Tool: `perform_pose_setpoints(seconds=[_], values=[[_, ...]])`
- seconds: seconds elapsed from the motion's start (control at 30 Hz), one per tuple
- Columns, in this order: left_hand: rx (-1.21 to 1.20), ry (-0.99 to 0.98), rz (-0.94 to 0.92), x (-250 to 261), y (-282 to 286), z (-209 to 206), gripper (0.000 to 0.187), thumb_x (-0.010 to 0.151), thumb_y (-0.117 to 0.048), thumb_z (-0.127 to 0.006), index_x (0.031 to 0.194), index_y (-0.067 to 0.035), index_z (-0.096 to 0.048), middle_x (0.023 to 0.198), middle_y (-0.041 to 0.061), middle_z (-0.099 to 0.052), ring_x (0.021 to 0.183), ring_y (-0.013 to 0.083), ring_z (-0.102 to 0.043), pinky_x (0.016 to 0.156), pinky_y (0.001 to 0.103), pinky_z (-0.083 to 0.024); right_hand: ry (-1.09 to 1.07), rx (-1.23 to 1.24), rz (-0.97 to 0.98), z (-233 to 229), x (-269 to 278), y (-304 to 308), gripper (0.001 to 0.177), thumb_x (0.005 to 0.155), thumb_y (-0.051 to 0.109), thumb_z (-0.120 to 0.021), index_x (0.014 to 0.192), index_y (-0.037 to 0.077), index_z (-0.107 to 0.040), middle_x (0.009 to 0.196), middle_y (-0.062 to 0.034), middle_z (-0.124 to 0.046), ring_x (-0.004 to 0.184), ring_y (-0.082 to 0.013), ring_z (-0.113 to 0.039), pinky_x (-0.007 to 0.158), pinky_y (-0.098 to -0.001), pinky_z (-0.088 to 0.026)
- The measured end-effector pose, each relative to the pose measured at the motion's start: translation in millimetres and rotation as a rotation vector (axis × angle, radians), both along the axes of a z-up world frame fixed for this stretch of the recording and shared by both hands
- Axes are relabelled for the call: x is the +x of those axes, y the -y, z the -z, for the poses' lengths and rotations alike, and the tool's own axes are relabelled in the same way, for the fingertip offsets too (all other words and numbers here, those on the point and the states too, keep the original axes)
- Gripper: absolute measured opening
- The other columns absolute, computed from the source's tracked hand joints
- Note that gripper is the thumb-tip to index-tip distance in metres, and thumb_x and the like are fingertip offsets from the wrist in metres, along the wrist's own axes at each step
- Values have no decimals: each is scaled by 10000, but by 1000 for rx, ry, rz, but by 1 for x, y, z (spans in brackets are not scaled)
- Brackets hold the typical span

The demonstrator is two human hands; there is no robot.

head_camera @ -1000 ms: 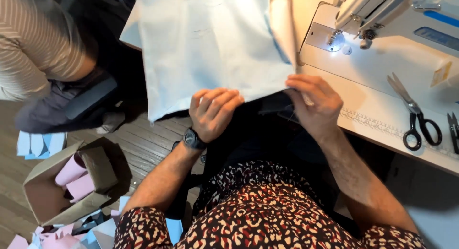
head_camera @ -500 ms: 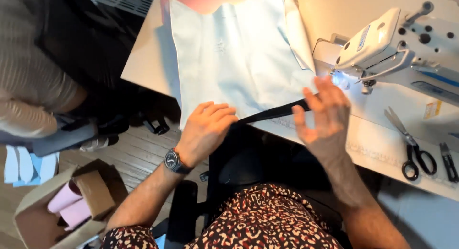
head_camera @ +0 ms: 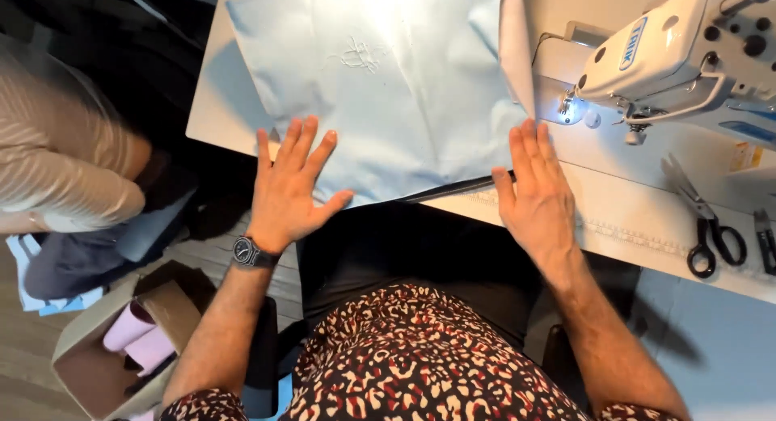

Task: Sewing and preparing leather components using an industrial sewing machine.

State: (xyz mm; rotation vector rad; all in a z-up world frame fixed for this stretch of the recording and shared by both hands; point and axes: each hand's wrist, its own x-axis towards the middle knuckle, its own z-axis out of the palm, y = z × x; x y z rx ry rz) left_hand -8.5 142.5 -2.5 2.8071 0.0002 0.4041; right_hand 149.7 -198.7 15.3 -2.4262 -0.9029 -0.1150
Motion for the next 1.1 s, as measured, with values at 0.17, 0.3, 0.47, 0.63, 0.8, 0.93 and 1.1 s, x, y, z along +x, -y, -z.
perform_pose_setpoints(seconds=[0.17, 0.3, 0.47, 0.63, 0.8, 0.93, 1.1], values=[[-67, -159, 160, 20, -36, -28, 793, 905, -533, -674, 1573, -164, -458, 1655, 157, -376, 1541, 306, -324, 1254, 603, -174, 157, -168, -47, -5, -15, -6, 594, 1005, 295, -643, 1466, -57, -518, 1560, -262, -469, 1490, -416, -367, 1216, -545, -314], [-164, -192, 297, 47, -67, -39, 774, 915, -440, -715, 1571, -115, -463, 1653, 199, -358, 1550, 353, -323, 1265, 537, -218, 74, -52, 18, 4, -13, 8, 441, 1059, 217, -651, 1444, 10, -596, 1547, -192, -542, 1491, -414, -476, 1195, -476, -440], [-303, 117, -417, 27, -46, -65, 384, 1000, -339, -843, 1195, -42, -699, 1171, 158, -740, 1049, 335, -720, 860, 412, -556, -310, 415, 390, -9, -1, 15, 208, 1095, 144, -736, 1248, 7, -767, 1010, -156, -754, 831, -189, -626, 719, -311, -513], [-449, -88, -501, 0, -22, -48, 383, 914, -353, -841, 1040, -13, -718, 779, 110, -713, 691, 203, -677, 653, 341, -544, -340, 399, 387, -27, 22, 3, 400, 893, 247, -841, 1115, -20, -643, 937, -75, -705, 733, -99, -676, 615, -249, -550], [-710, 3, -468, -6, -19, -47, 309, 975, -252, -771, 1168, -24, -695, 870, 91, -734, 753, 142, -678, 687, 307, -544, -490, 151, 317, -25, 26, 6, 417, 818, 276, -888, 1048, -10, -690, 828, -95, -743, 679, -123, -695, 619, -262, -556], [-322, 129, -325, 36, 5, -117, 444, 925, -134, -761, 1322, 7, -621, 1053, 146, -727, 919, 306, -684, 776, 420, -528, -397, 293, 262, -24, 7, 13, 369, 851, 236, -859, 1059, -15, -687, 875, -94, -750, 735, -127, -708, 656, -269, -578], [-35, 207, 320, 165, 13, -125, 264, 1022, -36, -686, 1280, -94, -681, 1366, 108, -677, 1263, 309, -628, 1031, 428, -488, -249, 360, 448, -53, -42, -1, 269, 944, 222, -831, 940, 0, -678, 844, -88, -730, 724, -154, -717, 657, -307, -578]])
